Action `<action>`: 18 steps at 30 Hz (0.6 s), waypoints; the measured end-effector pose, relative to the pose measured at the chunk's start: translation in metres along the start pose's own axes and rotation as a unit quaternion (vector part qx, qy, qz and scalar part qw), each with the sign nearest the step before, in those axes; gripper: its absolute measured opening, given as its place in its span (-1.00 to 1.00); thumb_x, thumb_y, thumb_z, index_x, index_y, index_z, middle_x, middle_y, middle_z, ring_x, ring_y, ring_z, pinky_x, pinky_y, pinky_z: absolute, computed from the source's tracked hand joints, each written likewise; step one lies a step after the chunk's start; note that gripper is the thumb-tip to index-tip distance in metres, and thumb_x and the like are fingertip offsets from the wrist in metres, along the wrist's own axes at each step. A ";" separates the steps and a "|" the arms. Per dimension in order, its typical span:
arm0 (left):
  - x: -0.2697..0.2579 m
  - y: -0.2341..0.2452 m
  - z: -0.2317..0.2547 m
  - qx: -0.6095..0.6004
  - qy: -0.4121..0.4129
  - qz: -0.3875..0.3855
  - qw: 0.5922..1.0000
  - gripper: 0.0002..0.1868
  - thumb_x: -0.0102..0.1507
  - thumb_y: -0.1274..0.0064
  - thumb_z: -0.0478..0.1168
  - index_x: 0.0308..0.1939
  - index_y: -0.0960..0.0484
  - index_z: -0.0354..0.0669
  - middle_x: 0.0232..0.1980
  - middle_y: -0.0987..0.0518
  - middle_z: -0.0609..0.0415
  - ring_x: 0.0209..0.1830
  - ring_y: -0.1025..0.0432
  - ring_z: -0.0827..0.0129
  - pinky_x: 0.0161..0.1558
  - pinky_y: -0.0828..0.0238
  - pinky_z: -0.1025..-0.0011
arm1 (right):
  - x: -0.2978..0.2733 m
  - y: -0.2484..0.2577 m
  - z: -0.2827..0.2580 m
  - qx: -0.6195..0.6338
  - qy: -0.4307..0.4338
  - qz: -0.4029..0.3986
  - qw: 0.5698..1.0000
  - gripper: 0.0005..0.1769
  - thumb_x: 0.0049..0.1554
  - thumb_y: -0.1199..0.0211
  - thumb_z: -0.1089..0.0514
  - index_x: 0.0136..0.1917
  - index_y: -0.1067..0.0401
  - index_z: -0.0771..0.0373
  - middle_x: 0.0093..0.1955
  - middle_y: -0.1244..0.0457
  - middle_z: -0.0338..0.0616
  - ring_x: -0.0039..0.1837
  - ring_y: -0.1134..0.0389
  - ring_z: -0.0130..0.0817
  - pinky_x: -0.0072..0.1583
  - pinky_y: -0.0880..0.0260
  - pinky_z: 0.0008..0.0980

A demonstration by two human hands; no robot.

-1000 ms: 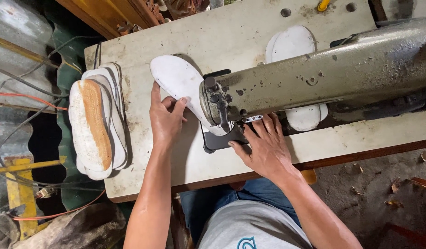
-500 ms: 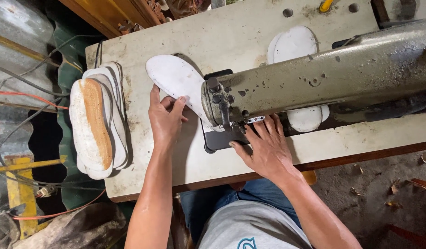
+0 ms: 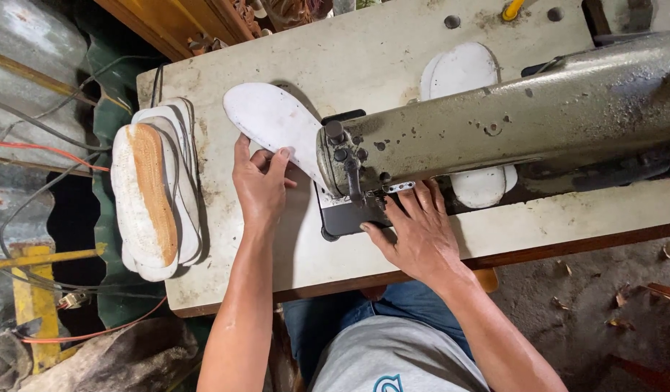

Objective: Using an industrial sewing machine to stitch the edges of shoe soles.

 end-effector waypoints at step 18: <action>0.000 -0.001 -0.002 -0.037 -0.016 0.029 0.999 -0.31 0.36 -0.08 -0.33 0.50 -0.11 -0.40 -0.19 -0.65 -0.17 -0.29 -0.58 0.22 -0.44 -0.72 0.48 | 0.004 0.009 -0.005 0.007 0.016 0.014 1.000 -0.44 0.13 -0.25 -0.20 0.29 -0.46 0.13 0.45 -0.18 0.11 0.57 -0.06 0.10 0.53 0.05 0.23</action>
Point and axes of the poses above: each hand's wrist, its own x-axis towards the middle knuckle, its own y-axis out of the back of the hand, z = x × y, the point moved 3 cm from there along x, towards the middle knuckle
